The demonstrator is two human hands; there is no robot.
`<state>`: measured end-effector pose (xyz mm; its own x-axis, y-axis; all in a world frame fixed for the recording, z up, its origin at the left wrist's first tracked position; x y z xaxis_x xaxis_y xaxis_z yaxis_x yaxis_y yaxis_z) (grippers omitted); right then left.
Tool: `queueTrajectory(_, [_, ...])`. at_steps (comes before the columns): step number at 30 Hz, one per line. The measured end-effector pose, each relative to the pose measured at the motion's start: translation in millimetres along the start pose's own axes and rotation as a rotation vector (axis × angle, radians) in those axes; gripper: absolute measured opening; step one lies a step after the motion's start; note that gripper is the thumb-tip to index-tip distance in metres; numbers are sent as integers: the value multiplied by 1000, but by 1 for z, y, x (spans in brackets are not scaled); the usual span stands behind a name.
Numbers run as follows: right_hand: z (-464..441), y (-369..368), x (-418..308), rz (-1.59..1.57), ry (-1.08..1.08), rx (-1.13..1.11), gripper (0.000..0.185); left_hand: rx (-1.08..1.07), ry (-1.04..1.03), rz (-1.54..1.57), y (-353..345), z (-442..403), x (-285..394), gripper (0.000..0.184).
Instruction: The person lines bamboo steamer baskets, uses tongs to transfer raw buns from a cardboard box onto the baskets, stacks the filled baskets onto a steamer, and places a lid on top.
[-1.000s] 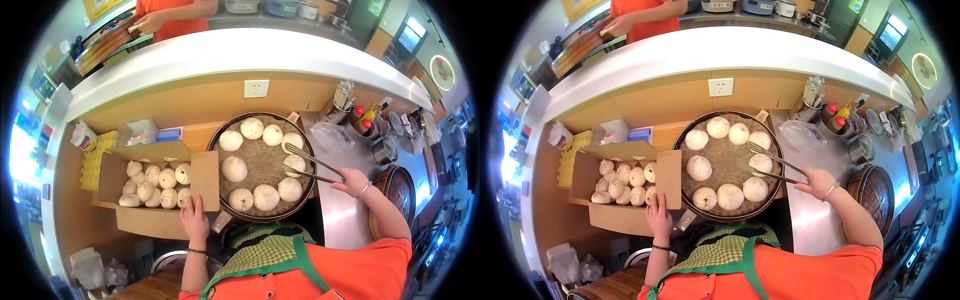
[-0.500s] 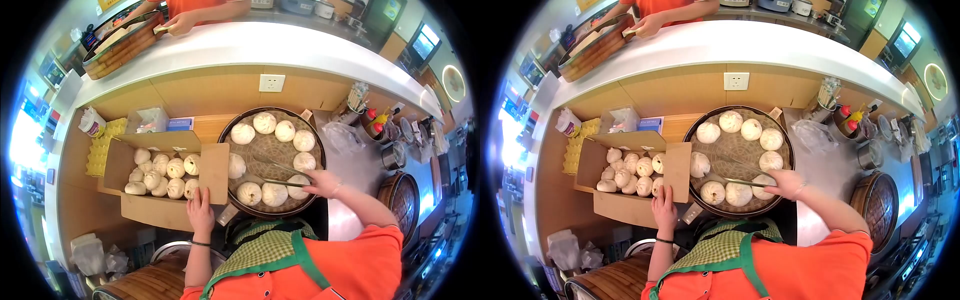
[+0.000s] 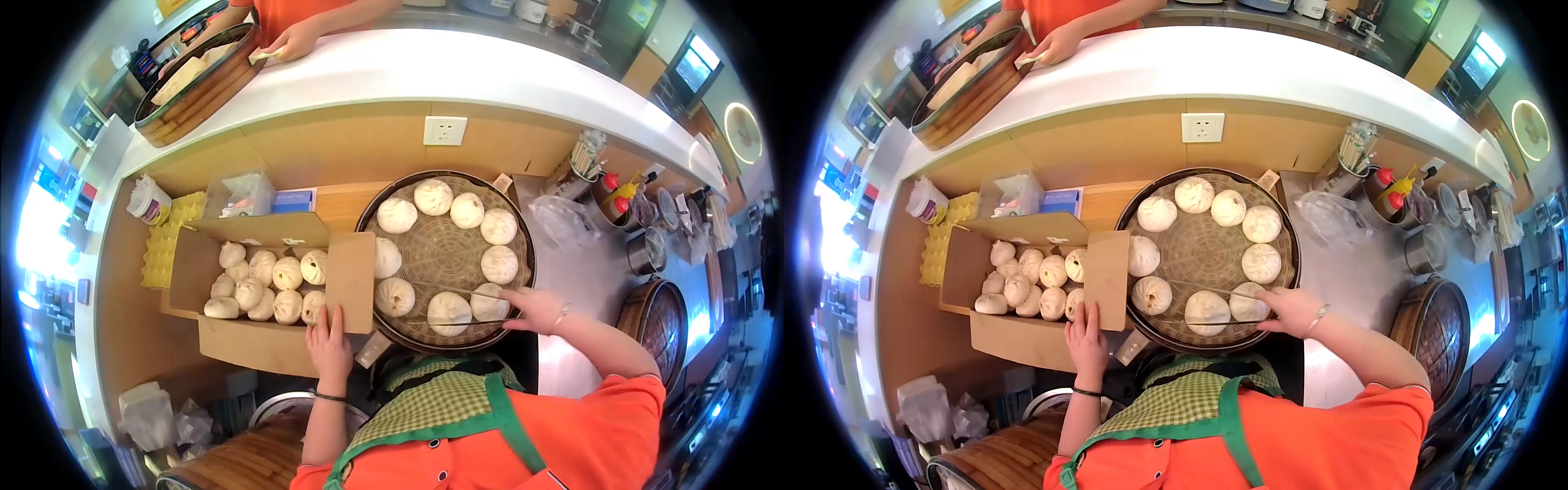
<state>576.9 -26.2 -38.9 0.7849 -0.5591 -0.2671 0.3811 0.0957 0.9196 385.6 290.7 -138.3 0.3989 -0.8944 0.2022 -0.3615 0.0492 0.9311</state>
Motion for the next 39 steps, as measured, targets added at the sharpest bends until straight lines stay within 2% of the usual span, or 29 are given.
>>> queueTrajectory(4, [37,4,31,-56,-60,-73,59,-8,8,10,1,0,0,59])
queueTrajectory(8, [46,-9,19,41,-97,-128,57,-36,11,0,-1,0,2,61])
queueTrajectory(14, [35,-34,25,0,-75,-60,60,-22,-13,-3,-4,2,0,65])
queueTrajectory(16, [35,-24,48,-340,-247,-19,62,-22,-21,7,-6,1,0,66])
queueTrajectory(17, [31,-10,55,-371,-298,164,62,-27,-15,9,-4,1,1,66])
queueTrajectory(19, [22,-5,89,-143,-545,254,60,-40,-12,10,-3,1,0,65])
queueTrajectory(20, [23,-7,98,-146,-555,247,60,-20,-26,-2,-2,1,0,65])
queueTrajectory(22, [26,7,103,-144,-503,343,59,2,-38,-8,-1,2,2,64])
queueTrajectory(24, [54,20,88,-211,-532,257,56,-25,-9,6,-3,2,-1,62])
queueTrajectory(26, [72,23,70,-141,-458,17,52,-14,-11,0,-4,2,-2,61])
queueTrajectory(28, [83,13,70,46,-439,112,52,-5,2,-21,-6,2,-1,60])
queueTrajectory(30, [88,14,64,26,-496,40,51,-44,-35,-47,-9,-1,2,58])
queueTrajectory(31, [81,20,63,30,-394,67,52,-7,-24,-37,-6,-2,-1,58])
queueTrajectory(32, [74,35,51,-9,-454,-21,52,19,-24,-25,-3,1,0,58])
queueTrajectory(34, [58,53,51,-135,-426,80,53,19,-7,-5,2,-1,3,60])
queueTrajectory(35, [32,56,43,-122,-368,69,53,35,46,-31,6,-1,0,60])
queueTrajectory(37, [-9,67,4,-637,30,326,55,45,-14,11,10,-1,6,61])
queueTrajectory(38, [-36,62,-13,-410,115,340,58,58,4,8,9,-4,6,61])
queueTrajectory(39, [-66,69,-65,-356,52,178,61,65,-8,45,8,-2,3,62])
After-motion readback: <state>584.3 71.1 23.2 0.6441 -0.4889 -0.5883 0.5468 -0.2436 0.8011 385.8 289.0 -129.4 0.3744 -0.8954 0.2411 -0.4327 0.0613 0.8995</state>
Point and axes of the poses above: each hand's wrist, its own z-axis away from the middle knuckle, its own y-axis out of the back of the hand, x = y × z, the point moved 5 cm from there along -z, towards the middle knuckle, and after that the axes turned 2 degrees about y, right-handed, at the moved point
